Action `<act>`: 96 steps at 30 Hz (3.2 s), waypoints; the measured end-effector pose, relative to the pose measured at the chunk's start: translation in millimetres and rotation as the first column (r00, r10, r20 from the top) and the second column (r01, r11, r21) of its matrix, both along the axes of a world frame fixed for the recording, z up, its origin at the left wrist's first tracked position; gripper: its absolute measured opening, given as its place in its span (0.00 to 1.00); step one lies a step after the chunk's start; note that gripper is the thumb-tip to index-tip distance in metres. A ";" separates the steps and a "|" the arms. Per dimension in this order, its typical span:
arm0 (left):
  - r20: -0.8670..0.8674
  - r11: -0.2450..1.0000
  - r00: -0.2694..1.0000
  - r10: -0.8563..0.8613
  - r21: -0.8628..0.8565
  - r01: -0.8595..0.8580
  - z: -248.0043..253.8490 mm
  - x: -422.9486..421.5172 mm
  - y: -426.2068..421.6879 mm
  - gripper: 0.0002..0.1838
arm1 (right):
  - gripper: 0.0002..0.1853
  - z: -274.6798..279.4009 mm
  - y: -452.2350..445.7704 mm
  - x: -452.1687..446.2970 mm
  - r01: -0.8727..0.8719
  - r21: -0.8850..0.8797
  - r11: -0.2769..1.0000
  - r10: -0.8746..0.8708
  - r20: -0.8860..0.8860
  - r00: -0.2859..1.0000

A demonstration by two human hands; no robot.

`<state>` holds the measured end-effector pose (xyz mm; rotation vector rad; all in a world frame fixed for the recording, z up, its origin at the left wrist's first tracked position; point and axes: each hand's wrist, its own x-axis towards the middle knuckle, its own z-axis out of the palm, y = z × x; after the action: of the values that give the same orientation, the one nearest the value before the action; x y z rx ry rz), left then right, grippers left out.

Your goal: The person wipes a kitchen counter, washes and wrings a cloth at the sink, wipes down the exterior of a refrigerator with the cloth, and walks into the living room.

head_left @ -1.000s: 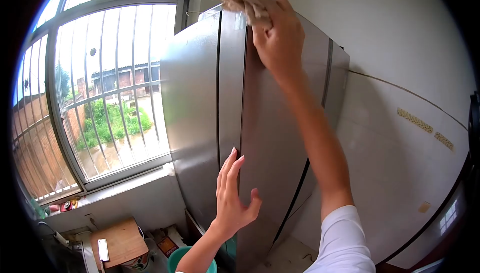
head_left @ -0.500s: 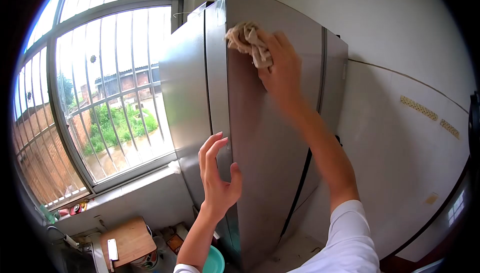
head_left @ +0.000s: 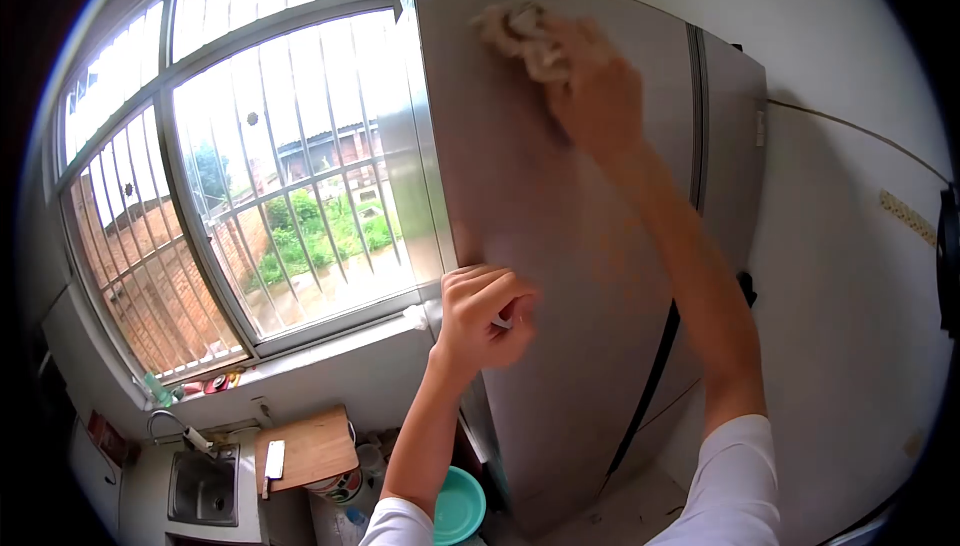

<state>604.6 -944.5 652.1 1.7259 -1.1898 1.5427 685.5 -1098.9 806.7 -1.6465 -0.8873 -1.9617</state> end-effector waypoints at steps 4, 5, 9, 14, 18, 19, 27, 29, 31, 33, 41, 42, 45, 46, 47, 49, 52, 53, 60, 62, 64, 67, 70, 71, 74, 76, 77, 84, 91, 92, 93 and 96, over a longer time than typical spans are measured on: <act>0.002 1.000 1.000 0.020 0.010 -0.020 -3.4 -1.2 -8.2 0.08 | 0.16 35.9 -34.0 26.8 0.039 0.320 0.947 0.045 -0.251 0.967; 0.008 0.999 1.000 -0.001 -0.038 0.001 -3.6 -0.1 -9.3 0.08 | 0.15 33.9 -19.7 28.1 0.155 0.324 0.933 -0.144 -0.056 0.988; 0.031 0.998 0.999 0.009 -0.065 -0.007 -6.3 -0.3 -10.5 0.05 | 0.13 11.6 45.8 -9.3 -0.331 0.040 0.943 0.323 0.132 0.937; 0.036 0.995 0.998 -0.052 -0.086 0.055 -12.1 2.8 -9.3 0.12 | 0.10 13.2 23.5 0.1 -0.195 0.066 0.979 0.189 0.081 0.979; 0.047 0.980 0.987 -0.151 -0.122 0.156 -13.4 0.3 -8.6 0.11 | 0.11 30.7 -72.5 63.0 0.040 0.366 0.930 -0.024 -0.047 0.999; 0.051 0.985 0.988 -0.148 -0.084 0.152 -12.6 0.2 -8.0 0.11 | 0.14 35.8 -99.8 74.6 -0.074 0.428 0.901 0.098 -0.034 0.995; 0.070 0.960 0.965 -0.251 -0.107 0.257 -10.6 2.9 -10.4 0.12 | 0.08 16.5 15.5 15.1 -0.086 0.299 0.951 0.071 0.061 0.996; 0.088 0.952 0.960 -0.265 -0.132 0.275 -11.0 3.4 -7.9 0.14 | 0.11 -9.1 44.2 -15.6 -0.229 0.047 0.972 0.213 0.226 0.951; 0.073 0.951 0.961 -0.268 -0.138 0.276 -11.3 2.7 -7.6 0.14 | 0.14 -17.5 42.7 -18.8 -0.186 0.008 0.983 0.177 0.267 0.947; 0.074 0.951 0.961 -0.265 -0.144 0.273 -12.6 4.1 -6.2 0.12 | 0.15 -2.5 14.3 -2.8 -0.186 0.018 0.982 0.181 0.151 0.972; 0.106 0.985 0.987 -0.121 -0.108 0.132 -9.3 5.5 -10.2 0.12 | 0.14 16.0 -164.9 124.8 0.173 0.420 0.891 -0.092 -0.206 0.974; 0.093 0.985 0.990 -0.105 -0.131 0.117 -9.7 3.2 -10.5 0.14 | 0.15 1.4 -153.6 119.7 0.150 0.397 0.905 -0.111 -0.119 0.987; 0.106 0.988 0.994 -0.022 -0.147 0.038 -11.7 4.3 -11.4 0.16 | 0.16 -64.1 -144.1 104.4 0.083 0.281 0.956 -0.074 -0.043 0.996; 0.101 0.990 0.995 0.026 -0.142 -0.011 -13.2 3.4 -11.9 0.16 | 0.16 -73.7 -145.7 103.5 0.037 0.191 0.981 -0.026 -0.062 0.998; 0.071 0.983 0.994 0.079 -0.168 -0.066 -12.6 2.8 -14.7 0.17 | 0.16 -68.6 -150.3 106.8 0.019 0.174 0.985 -0.009 -0.060 0.998; 0.033 0.976 0.991 0.133 -0.175 -0.126 -12.3 2.3 -13.3 0.18 | 0.14 -47.8 -157.9 103.1 0.057 0.108 0.993 -0.053 -0.044 0.998; 0.024 0.960 0.981 0.194 -0.212 -0.185 -17.1 4.4 -14.3 0.18 | 0.13 29.2 -165.3 110.4 0.024 0.188 0.982 -0.008 -0.088 0.996; 0.029 0.946 0.971 0.236 -0.235 -0.223 -17.8 3.9 -16.1 0.18 | 0.13 49.1 -165.2 104.6 0.000 0.197 0.980 0.040 -0.196 0.980; -0.006 0.905 0.923 0.385 -0.193 -0.378 -14.1 2.4 -22.8 0.17 | 0.15 3.6 -130.4 99.2 -0.147 0.094 0.985 0.145 0.034 0.989; -0.005 0.904 0.919 0.394 -0.182 -0.388 -15.5 4.1 -22.2 0.16 | 0.15 -16.8 -136.8 98.6 -0.186 0.001 0.983 0.186 0.049 0.981; -0.007 0.887 0.903 0.429 -0.188 -0.422 -13.2 2.5 -21.1 0.16 | 0.15 -14.7 -146.8 104.0 -0.220 -0.071 0.973 0.223 0.047 0.974; 0.001 0.901 0.912 0.411 -0.155 -0.406 -14.6 2.1 -22.4 0.16 | 0.19 28.9 -150.7 102.7 -0.148 0.080 0.986 0.138 0.118 0.983; 0.004 0.911 0.930 0.368 -0.202 -0.360 -14.1 2.8 -23.1 0.14 | 0.13 45.8 -134.5 89.1 -0.108 0.258 0.960 0.133 -0.082 0.988; -0.006 0.906 0.927 0.376 -0.210 -0.369 -14.3 1.2 -24.7 0.12 | 0.17 33.4 -129.4 93.8 -0.141 0.241 0.960 0.156 -0.046 0.987; 0.039 0.920 0.929 0.368 -0.156 -0.359 -13.7 1.0 -24.8 0.10 | 0.19 -10.6 -126.6 100.4 -0.157 0.088 0.984 0.152 0.066 0.986; 0.023 0.924 0.933 0.360 -0.147 -0.353 -12.7 -0.2 -23.4 0.09 | 0.15 -17.2 -138.8 99.1 -0.127 -0.026 0.992 0.129 0.125 0.984; 0.006 0.927 0.935 0.355 -0.134 -0.351 -12.1 -2.1 -22.2 0.09 | 0.15 -7.5 -149.3 98.9 -0.072 -0.018 0.997 0.073 0.059 0.996; 0.019 0.948 0.954 0.298 -0.127 -0.293 -9.1 -6.7 -25.1 0.07 | 0.14 41.1 -165.0 123.3 -0.016 0.292 0.956 0.001 0.053 0.999; 0.184 0.922 0.958 0.221 -0.360 -0.143 -9.8 3.7 -36.2 0.07 | 0.11 -45.0 -20.7 21.8 -0.281 0.014 0.960 0.267 0.271 0.925; 0.171 0.912 0.944 0.284 -0.353 -0.210 -8.6 2.2 -41.3 0.07 | 0.10 -39.2 -5.5 6.9 -0.220 -0.006 0.976 0.218 0.159 0.963; 0.189 0.916 0.931 0.311 -0.321 -0.241 -10.1 -0.3 -47.9 0.07 | 0.09 -22.7 5.5 -6.0 -0.156 -0.044 0.987 0.159 0.069 0.985; 0.250 0.922 0.920 0.302 -0.321 -0.216 -14.0 -7.9 -55.1 0.06 | 0.13 15.4 26.7 -35.3 -0.398 -0.059 0.915 0.402 0.162 0.901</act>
<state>596.8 -999.6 638.1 1.5427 -0.8300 2.0824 650.2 -1072.2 822.1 -1.1963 -1.2107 -1.8200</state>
